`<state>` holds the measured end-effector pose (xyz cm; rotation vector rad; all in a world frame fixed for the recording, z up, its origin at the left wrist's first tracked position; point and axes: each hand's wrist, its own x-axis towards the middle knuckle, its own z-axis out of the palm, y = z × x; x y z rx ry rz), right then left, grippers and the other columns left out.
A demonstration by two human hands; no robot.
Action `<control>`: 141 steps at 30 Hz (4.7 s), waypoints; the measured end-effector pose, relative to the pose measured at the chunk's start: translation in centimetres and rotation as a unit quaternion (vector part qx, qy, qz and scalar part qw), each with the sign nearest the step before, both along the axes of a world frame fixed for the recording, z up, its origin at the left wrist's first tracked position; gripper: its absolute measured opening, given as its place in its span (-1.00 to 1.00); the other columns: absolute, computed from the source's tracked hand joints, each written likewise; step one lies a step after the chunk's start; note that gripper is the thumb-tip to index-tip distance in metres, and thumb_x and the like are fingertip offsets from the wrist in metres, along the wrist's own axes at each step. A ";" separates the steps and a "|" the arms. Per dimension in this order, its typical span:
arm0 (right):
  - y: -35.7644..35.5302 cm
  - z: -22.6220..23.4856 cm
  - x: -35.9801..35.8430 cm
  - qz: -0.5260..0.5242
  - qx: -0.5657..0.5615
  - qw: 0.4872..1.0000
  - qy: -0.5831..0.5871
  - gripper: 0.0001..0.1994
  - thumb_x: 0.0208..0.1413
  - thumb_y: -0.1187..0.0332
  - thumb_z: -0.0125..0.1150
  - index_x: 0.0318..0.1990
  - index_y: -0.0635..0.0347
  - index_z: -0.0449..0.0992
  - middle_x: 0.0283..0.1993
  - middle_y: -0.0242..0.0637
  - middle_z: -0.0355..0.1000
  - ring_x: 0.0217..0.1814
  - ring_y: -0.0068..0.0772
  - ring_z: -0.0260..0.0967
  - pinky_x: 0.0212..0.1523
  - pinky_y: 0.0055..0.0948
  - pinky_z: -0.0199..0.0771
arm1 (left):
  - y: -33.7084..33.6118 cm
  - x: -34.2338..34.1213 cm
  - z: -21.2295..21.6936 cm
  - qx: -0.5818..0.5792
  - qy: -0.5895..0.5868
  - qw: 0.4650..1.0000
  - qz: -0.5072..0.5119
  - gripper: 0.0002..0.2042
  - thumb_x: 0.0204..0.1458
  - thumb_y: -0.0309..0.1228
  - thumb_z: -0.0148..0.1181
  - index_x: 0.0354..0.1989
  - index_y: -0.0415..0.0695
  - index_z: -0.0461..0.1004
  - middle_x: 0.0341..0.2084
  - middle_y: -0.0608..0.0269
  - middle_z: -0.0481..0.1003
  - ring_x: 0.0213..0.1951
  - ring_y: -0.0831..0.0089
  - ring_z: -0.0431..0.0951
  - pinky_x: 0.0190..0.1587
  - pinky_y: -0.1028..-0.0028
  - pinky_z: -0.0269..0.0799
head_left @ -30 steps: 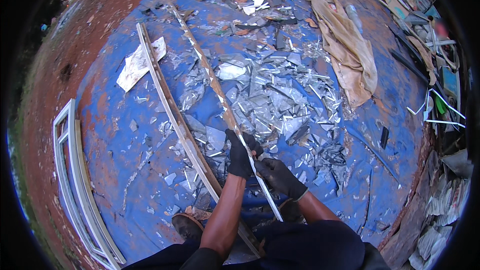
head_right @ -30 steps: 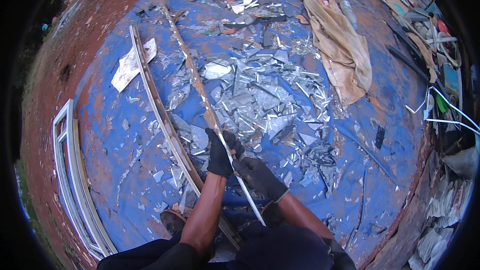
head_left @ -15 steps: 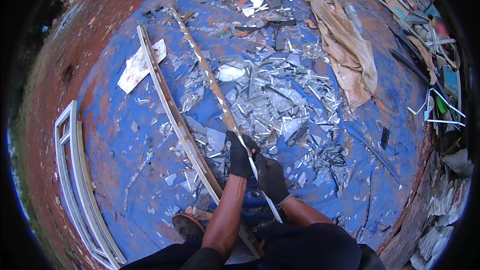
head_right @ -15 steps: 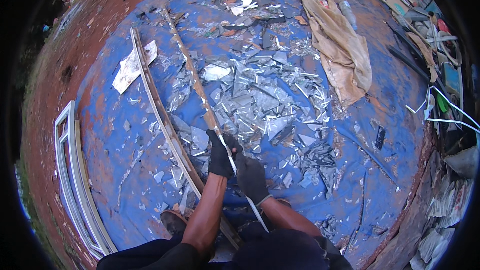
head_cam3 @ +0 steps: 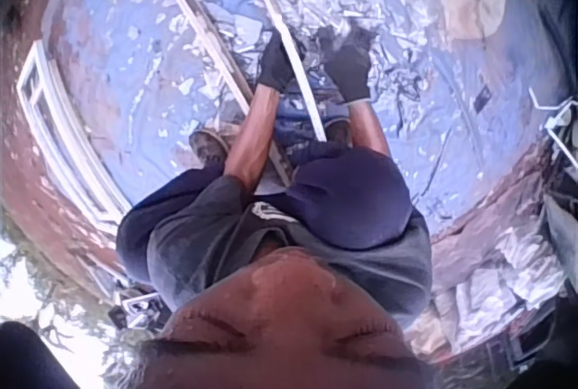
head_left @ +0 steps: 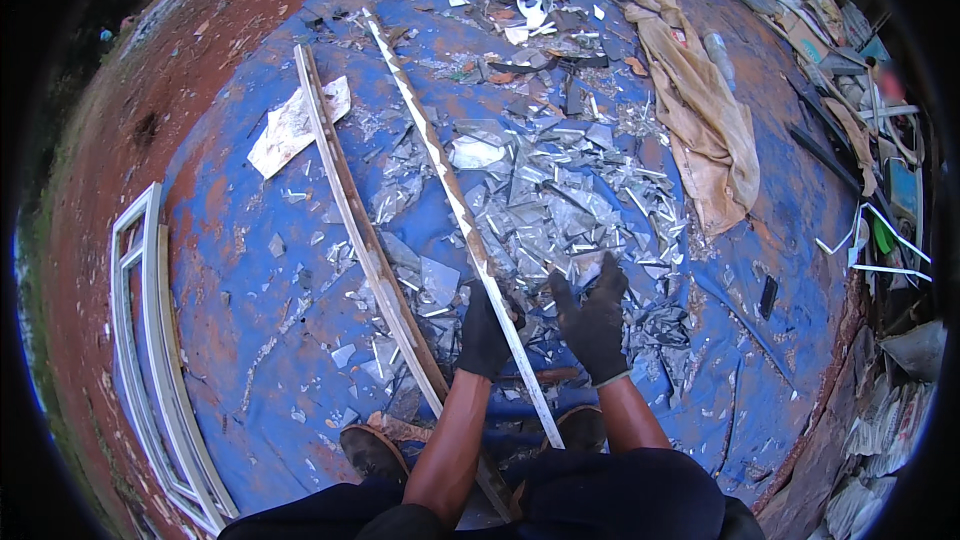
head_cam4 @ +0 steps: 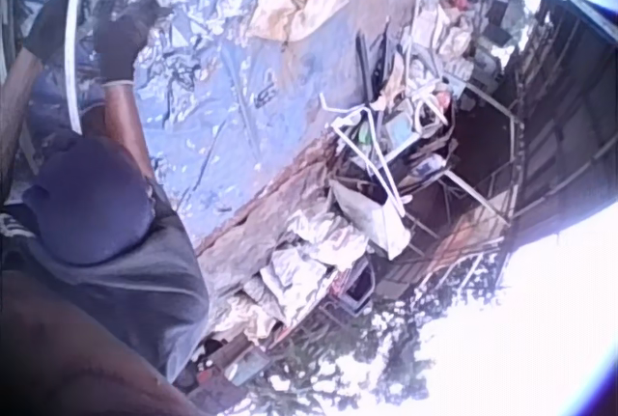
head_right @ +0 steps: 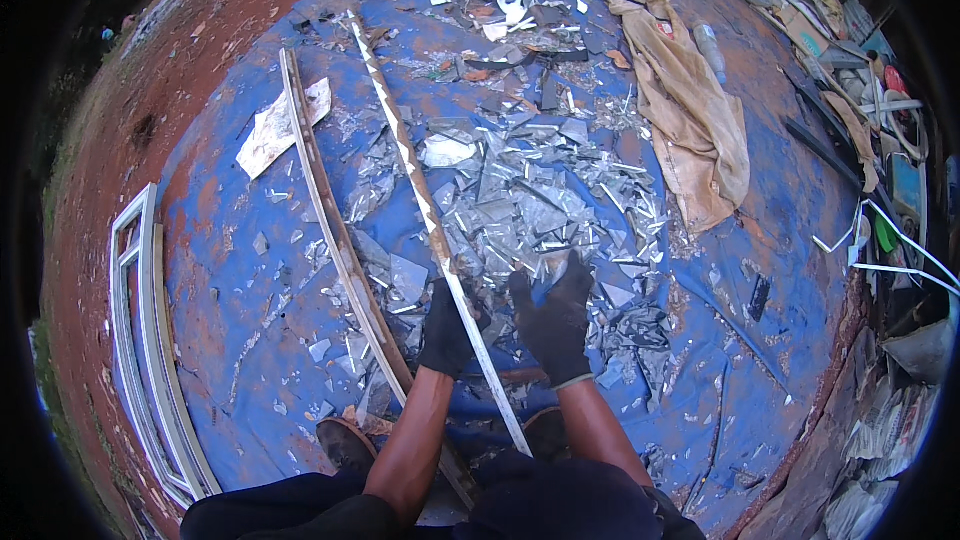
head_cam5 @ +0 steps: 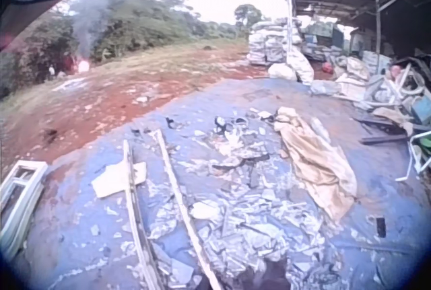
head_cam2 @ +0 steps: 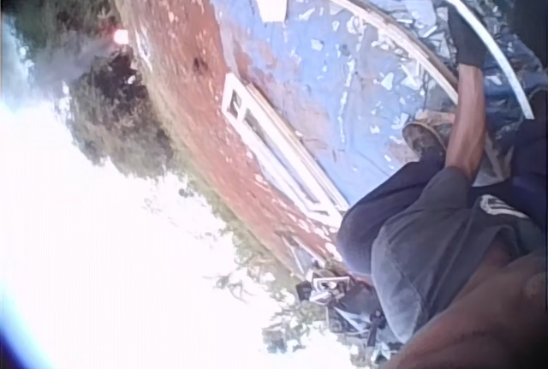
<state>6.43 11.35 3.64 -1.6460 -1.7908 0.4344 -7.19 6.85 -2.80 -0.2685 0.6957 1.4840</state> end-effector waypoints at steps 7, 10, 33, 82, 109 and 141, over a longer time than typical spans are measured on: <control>-0.5 -1.0 -3.7 0.241 -0.219 0.941 -0.088 -0.55 0.28 0.01 -0.03 -0.35 0.27 0.51 -0.43 -0.04 0.49 -0.32 -0.01 0.48 -0.25 -0.15 0.43 | -1.3 -0.9 -1.8 0.021 0.473 0.878 -0.067 -0.74 0.30 -0.23 -0.10 -0.33 -0.10 0.43 -0.57 0.37 0.40 -0.53 0.47 0.48 -0.48 0.43 0.38; 0.0 -2.7 -3.0 0.256 -0.319 0.903 0.134 -0.50 0.28 -0.04 -0.10 -0.31 0.29 0.49 -0.34 0.07 0.49 -0.25 0.16 0.45 -0.21 -0.02 0.40 | -0.9 -2.0 -0.4 -0.028 0.412 0.903 -0.120 -0.83 0.17 -0.35 0.01 -0.33 -0.17 0.49 -0.59 0.29 0.43 -0.52 0.50 0.47 -0.44 0.45 0.39; -4.6 -3.7 0.1 0.155 -0.363 0.871 0.292 -0.65 0.33 0.14 -0.03 -0.32 0.28 0.48 -0.53 -0.34 0.39 -0.51 -0.50 0.27 -0.46 -0.36 0.27 | 3.2 -0.9 -1.0 -0.135 0.460 0.878 -0.008 -0.47 0.26 -0.01 -0.02 -0.42 -0.33 0.50 -0.61 0.24 0.40 -0.48 0.53 0.31 -0.39 0.38 0.28; 1.4 2.6 -5.5 0.205 -0.244 0.947 0.043 -0.48 0.19 0.02 0.14 -0.07 0.45 0.39 -0.37 0.07 0.51 -0.30 -0.01 0.53 -0.19 -0.16 0.47 | 0.1 0.3 -0.5 -0.076 0.549 0.832 -0.024 -0.58 0.27 -0.15 -0.04 -0.23 -0.35 0.52 -0.49 -0.03 0.55 -0.40 0.30 0.56 -0.34 0.29 0.37; 2.0 -4.3 -4.4 0.184 -0.203 0.944 0.182 -0.64 0.30 0.17 0.00 -0.33 0.34 0.48 -0.52 -0.27 0.40 -0.51 -0.49 0.28 -0.46 -0.35 0.26 | -1.7 1.8 2.2 -0.122 0.672 0.730 -0.022 -0.59 0.27 -0.15 -0.02 -0.40 -0.30 0.50 -0.65 0.10 0.45 -0.56 0.43 0.41 -0.44 0.30 0.30; 7.2 -1.0 -2.3 0.455 0.057 0.813 -0.359 -0.82 -0.01 0.35 0.14 -0.25 0.18 0.50 -0.39 -0.16 0.48 -0.40 -0.11 0.53 -0.47 -0.16 0.52 | -1.4 -2.2 2.4 -0.127 0.595 0.764 -0.214 -0.54 0.26 -0.16 -0.13 -0.41 -0.36 0.50 -0.59 -0.07 0.53 -0.51 0.15 0.56 -0.40 0.23 0.41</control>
